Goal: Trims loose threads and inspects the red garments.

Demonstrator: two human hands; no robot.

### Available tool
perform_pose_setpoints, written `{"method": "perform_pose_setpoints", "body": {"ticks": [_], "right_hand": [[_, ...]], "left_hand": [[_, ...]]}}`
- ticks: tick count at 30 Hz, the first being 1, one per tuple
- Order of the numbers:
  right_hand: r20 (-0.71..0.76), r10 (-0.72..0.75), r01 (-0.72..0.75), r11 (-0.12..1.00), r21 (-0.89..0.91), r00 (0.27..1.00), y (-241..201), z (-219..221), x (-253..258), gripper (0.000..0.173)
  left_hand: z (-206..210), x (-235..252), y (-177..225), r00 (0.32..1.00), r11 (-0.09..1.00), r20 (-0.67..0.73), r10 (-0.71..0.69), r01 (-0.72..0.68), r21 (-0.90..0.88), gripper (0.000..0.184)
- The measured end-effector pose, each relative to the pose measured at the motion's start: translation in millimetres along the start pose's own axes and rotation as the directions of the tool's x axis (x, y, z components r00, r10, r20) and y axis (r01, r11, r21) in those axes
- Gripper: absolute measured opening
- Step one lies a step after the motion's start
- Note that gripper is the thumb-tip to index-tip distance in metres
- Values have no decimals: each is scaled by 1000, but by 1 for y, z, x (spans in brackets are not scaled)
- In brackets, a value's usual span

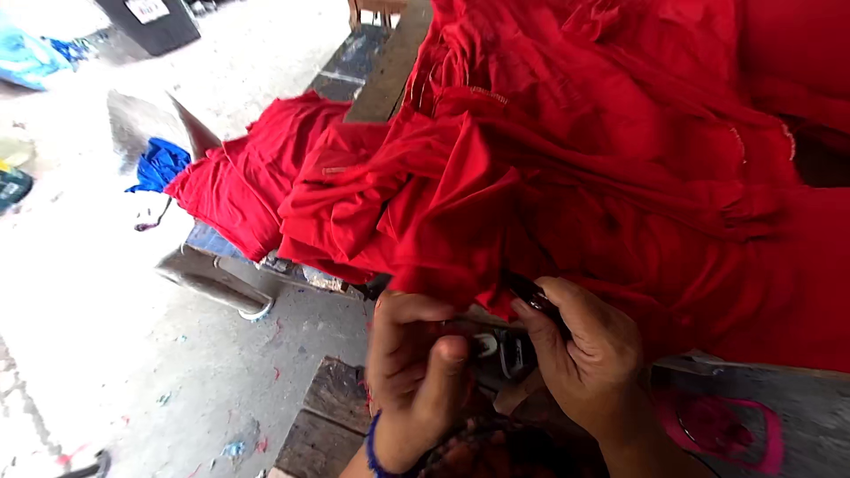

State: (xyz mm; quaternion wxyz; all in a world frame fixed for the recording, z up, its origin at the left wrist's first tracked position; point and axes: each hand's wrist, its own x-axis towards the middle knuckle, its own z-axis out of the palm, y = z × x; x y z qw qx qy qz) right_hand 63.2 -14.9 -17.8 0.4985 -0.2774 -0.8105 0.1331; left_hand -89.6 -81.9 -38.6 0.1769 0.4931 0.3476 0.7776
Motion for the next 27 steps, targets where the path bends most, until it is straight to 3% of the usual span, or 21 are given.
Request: {"method": "perform_pose_setpoints", "body": {"ticks": [3,5,6,8,9,11,12,14,17,19,20,24,27], "right_hand": [[-95,106,-103,994,39,990,25,-26,5,22],[-216,168,-172,985,-2,962,53,-55,7,19],[-276,202,-214,977,-13,940,69,-69,6,18],[-372,305,-323,946,17,877,100,-97,1,16],[-405,385,-388,918,78,829,112,-108,-2,13],[-436,551,-484,834,266,711,131,-126,-8,10],[-429,625,-501,780,375,652,138,-132,-10,16],[-384,713,-470,686,555,586,146,-140,-15,30],[-350,740,-435,638,635,574,141,-140,-15,37],[-352,747,-435,631,643,564,133,-137,-11,38],[-350,757,-440,620,649,551,131,-137,-11,38],[-341,813,-450,555,700,471,135,-145,-19,37],[-338,826,-490,545,680,450,136,-148,-19,33]], "left_hand": [[-72,40,12,971,977,-200,132,-93,192,42],[-147,80,22,942,937,-263,206,-112,330,45],[-175,101,28,915,916,-331,231,-89,392,38],[-201,137,38,805,869,-554,213,104,484,22],[-209,148,38,743,800,-651,158,290,525,27],[-228,158,26,603,562,-798,-22,667,489,54],[-255,159,14,613,476,-785,-92,720,506,68],[-267,165,-2,723,459,-682,-112,646,610,86],[-183,162,-3,931,599,-342,-130,349,721,74],[-105,155,-7,985,695,-61,-164,159,701,59],[-66,150,-10,980,729,96,-173,62,681,50],[78,126,-34,802,836,587,-109,-246,491,17],[161,115,-58,619,837,772,-146,-339,430,18]]}}
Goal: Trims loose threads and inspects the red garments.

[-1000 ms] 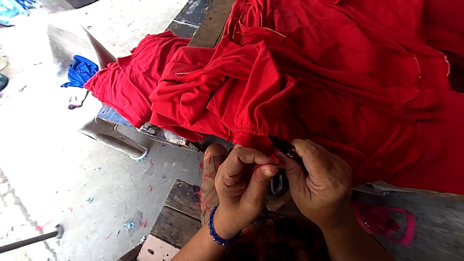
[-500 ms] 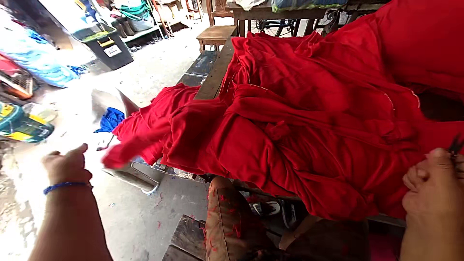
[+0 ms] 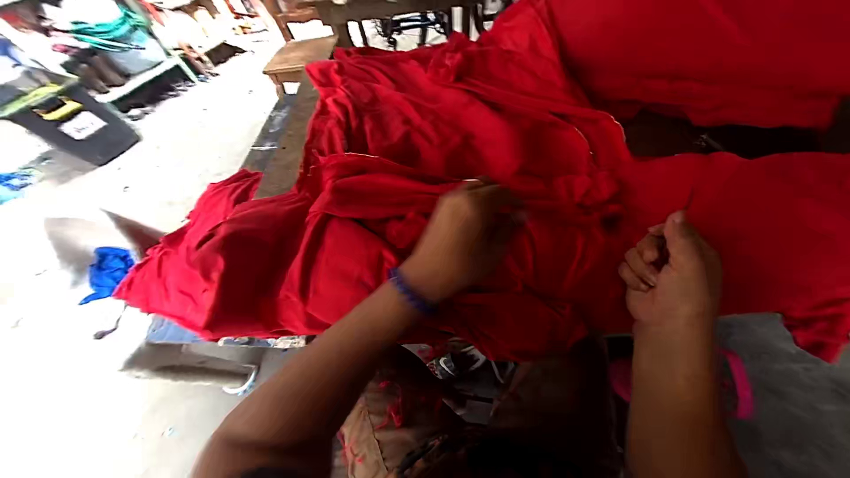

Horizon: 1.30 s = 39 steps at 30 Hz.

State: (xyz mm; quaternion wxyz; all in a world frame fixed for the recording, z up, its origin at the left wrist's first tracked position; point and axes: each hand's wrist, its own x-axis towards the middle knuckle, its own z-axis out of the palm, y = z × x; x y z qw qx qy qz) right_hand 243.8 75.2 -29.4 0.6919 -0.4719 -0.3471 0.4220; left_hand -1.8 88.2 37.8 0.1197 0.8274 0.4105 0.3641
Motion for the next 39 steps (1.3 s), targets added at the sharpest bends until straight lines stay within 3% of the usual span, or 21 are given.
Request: {"method": "perform_pose_setpoints", "body": {"ticks": [3,5,7,9,11,13,14,16,18,21,23,25,28,32,35,39], "right_hand": [[43,-13,15,999,-51,999,2,1,3,31],[35,-8,11,997,-79,999,0,3,4,30],[29,-37,39,995,-95,999,-2,9,4,29],[73,-140,149,981,-121,987,-6,19,7,25],[199,-272,303,942,-144,941,-13,30,21,20],[343,-349,423,890,-170,872,-19,45,42,18],[389,-348,443,876,-188,853,-22,56,51,18],[411,-279,401,882,-247,868,-29,86,61,16],[396,-207,344,885,-313,895,-33,116,62,16],[486,-243,415,864,-284,839,-46,158,50,12],[595,-283,472,861,-188,752,-57,189,39,10],[673,-242,429,895,-122,698,-62,226,27,12],[744,-3,184,970,-161,668,-53,284,16,20],[734,260,-50,954,-295,628,-12,342,8,24],[753,271,55,925,-377,599,21,352,6,22],[751,203,272,847,-457,629,55,342,18,17]], "left_hand": [[56,29,5,954,986,270,-129,94,139,47],[88,32,1,894,963,399,-205,112,245,54],[87,31,1,865,971,458,-203,115,212,55],[61,25,2,856,994,505,-109,92,59,49],[29,16,-3,935,998,354,28,-7,-59,29],[-7,9,-14,998,997,60,26,-21,-70,22],[-27,7,-26,995,1000,-96,2,-3,-15,19],[-70,10,-69,931,993,-362,-45,82,87,19],[-118,10,-123,829,957,-513,-220,286,52,25],[-158,-14,-197,669,815,-486,-563,547,-191,35],[-149,-36,-227,627,749,-411,-662,569,-339,38],[-130,-49,-239,615,715,-368,-697,562,-415,42],[-122,-52,-236,682,730,-299,-668,521,-442,47],[-119,-46,-235,773,818,-301,-559,455,-352,29],[-115,-44,-242,799,857,-321,-509,433,-281,17],[-118,-45,-240,749,810,-356,-558,398,-430,18]]}}
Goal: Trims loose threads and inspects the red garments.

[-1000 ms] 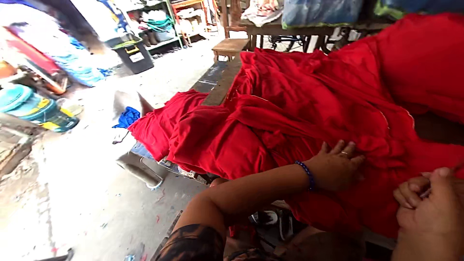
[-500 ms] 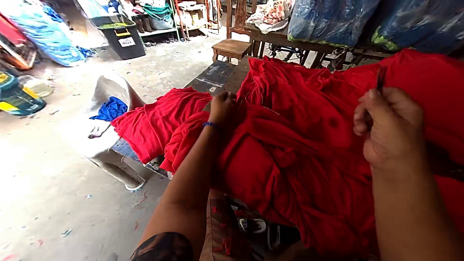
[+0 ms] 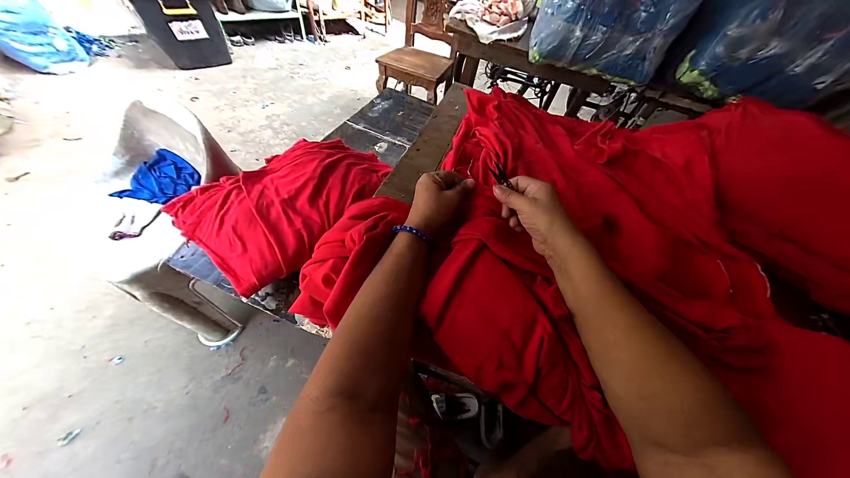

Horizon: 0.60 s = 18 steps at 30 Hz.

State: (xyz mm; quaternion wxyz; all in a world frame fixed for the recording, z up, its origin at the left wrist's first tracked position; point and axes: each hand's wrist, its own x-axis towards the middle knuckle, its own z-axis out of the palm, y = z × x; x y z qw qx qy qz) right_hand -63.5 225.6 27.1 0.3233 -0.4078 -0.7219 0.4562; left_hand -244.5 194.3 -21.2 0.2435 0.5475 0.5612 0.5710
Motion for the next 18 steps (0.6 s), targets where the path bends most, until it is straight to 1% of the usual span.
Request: {"method": "perform_pose_setpoints", "body": {"ticks": [2,4,6,7,10,11,13,18], "right_hand": [[-19,-36,34,994,-106,999,13,-3,2,18],[-17,-119,111,963,-246,993,18,-5,4,19],[2,-191,173,887,-429,982,12,-3,2,22],[17,-200,179,836,-519,980,5,0,-2,24],[31,-171,140,679,-720,985,-14,16,-11,27],[25,-153,118,641,-758,988,-18,20,-13,27],[3,-123,76,600,-797,992,-25,28,-14,28],[-40,-70,6,552,-834,997,-33,35,-11,31]], "left_hand": [[0,0,-1,999,997,-6,-44,43,-65,19],[1,1,-3,998,994,-4,-60,60,-92,20],[1,1,-4,998,993,-23,-62,59,-106,23],[2,0,-3,997,992,-44,-62,57,-111,23],[1,-2,0,996,990,-61,-71,63,-125,23],[1,-3,1,995,989,-62,-77,69,-131,23],[1,-3,3,994,989,-66,-84,75,-130,24],[2,-5,5,996,994,-84,-31,22,-109,23]]}}
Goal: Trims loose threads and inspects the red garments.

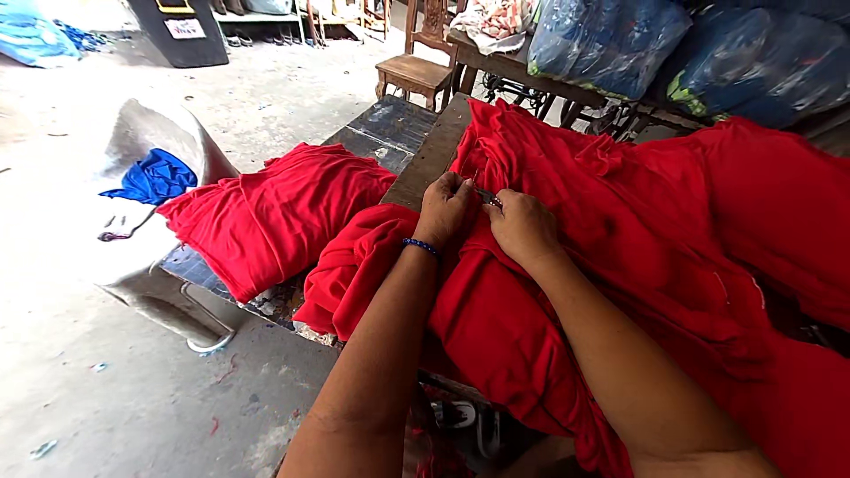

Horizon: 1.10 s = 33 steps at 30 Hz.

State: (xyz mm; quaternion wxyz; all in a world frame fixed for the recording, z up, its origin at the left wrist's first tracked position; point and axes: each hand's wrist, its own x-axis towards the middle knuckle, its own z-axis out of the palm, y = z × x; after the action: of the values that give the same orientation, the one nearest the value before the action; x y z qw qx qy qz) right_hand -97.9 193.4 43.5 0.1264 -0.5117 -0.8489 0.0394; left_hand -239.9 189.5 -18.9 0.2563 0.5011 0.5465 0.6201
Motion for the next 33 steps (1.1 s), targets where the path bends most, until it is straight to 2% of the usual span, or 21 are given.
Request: {"method": "perform_pose_setpoints", "body": {"ticks": [4,7,9,11,12,14,17,19,22,24,26,28,29,31,33], "right_hand": [[-20,5,-3,996,91,1000,19,9,9,31],[-91,2,27,948,317,996,51,26,15,31],[-124,67,10,845,535,990,69,33,18,29],[-125,145,-9,686,728,982,79,39,21,25],[-101,176,-25,600,800,979,81,40,21,24],[-73,192,-37,514,857,979,82,41,20,22],[-132,146,19,597,802,980,78,42,17,23],[-158,126,26,694,719,979,75,40,16,25],[-170,227,-65,759,648,959,76,39,21,31],[-135,365,-186,716,673,921,81,39,27,36],[-75,475,-277,626,729,877,88,40,33,36],[-1,537,-316,497,808,843,92,38,33,33],[28,556,-318,432,844,830,93,36,32,32],[71,578,-308,322,895,813,94,31,28,31],[100,580,-293,250,923,808,96,28,26,31]], "left_hand": [[-1,1,-1,999,999,-54,-1,-1,-38,24],[-3,1,-4,978,982,-181,-101,69,-175,29],[-3,1,-3,950,961,-263,-169,99,-258,34],[-1,0,0,938,967,-307,-161,88,-238,46],[0,-1,2,954,980,-267,-136,91,-175,52],[0,-3,0,995,998,-96,-26,30,49,45],[4,-1,-4,971,915,196,134,-198,352,39],[8,1,-6,957,879,219,193,-267,394,21],[9,-4,-6,974,940,48,223,-228,253,15],[4,-7,0,988,993,-127,93,-82,87,23],[-3,-4,3,932,984,-345,-113,55,-172,33],[-5,1,3,828,934,-501,-251,72,-349,41],[-6,2,3,806,944,-543,-238,60,-324,43],[-6,3,-5,816,997,-578,-35,-8,-71,34],[-10,5,-7,863,974,-469,187,-101,203,23]]}}
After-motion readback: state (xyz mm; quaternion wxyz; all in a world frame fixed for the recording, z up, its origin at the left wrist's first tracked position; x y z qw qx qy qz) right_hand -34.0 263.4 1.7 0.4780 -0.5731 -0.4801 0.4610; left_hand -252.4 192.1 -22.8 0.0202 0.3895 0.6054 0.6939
